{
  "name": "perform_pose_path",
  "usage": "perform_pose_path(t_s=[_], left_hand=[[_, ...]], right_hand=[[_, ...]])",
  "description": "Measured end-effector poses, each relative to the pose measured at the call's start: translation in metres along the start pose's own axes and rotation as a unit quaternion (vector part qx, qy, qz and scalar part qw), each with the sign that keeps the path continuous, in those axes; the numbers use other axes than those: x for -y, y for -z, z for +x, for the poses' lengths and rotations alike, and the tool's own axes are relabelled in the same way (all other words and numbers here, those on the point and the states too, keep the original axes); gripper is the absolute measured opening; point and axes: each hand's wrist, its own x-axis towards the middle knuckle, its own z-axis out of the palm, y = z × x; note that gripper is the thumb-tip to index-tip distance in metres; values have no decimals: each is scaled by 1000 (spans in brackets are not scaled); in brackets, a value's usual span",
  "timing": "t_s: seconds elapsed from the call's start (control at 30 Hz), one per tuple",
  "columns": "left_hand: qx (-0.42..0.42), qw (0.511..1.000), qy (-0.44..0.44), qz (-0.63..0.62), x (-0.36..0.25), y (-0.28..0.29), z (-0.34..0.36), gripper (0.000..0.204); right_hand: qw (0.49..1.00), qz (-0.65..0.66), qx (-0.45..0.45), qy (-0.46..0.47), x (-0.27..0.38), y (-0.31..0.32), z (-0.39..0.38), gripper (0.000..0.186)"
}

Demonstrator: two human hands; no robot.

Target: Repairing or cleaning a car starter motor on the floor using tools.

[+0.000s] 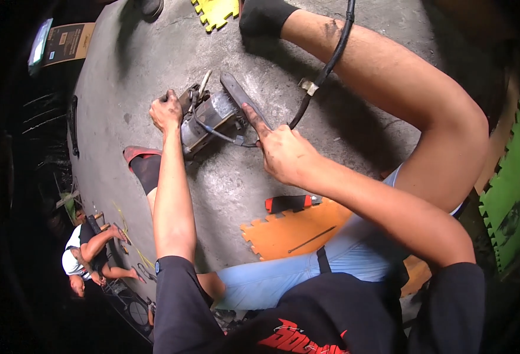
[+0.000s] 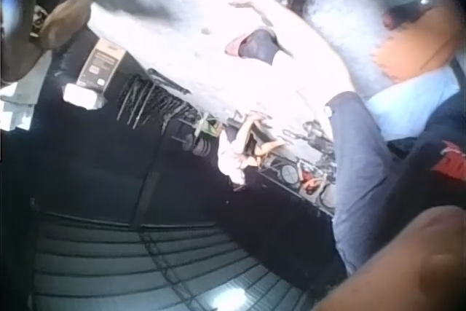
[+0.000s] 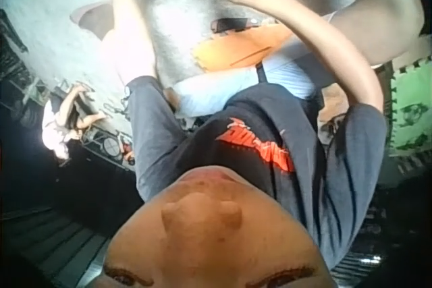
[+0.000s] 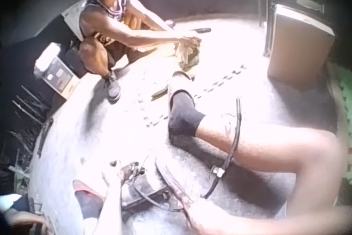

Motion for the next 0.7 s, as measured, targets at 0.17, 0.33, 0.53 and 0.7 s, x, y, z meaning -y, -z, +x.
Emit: perform_pose_path(t_s=[0.17, 0.33, 0.53, 0.7], left_hand=[[24, 999, 20, -10, -12, -2, -5, 45], [32, 999, 24, -11, 1, -2, -3, 44], [41, 999, 2, 4, -4, -6, -4, 46], [27, 999, 14, 18, 3, -8, -5, 47]], right_hand=[[971, 151, -178, -43, -40, -42, -5, 71], [965, 234, -90, -83, -17, -34, -9, 72], [974, 178, -126, -63, -31, -64, 11, 65], [964, 184, -191, -16, -28, -79, 21, 68]])
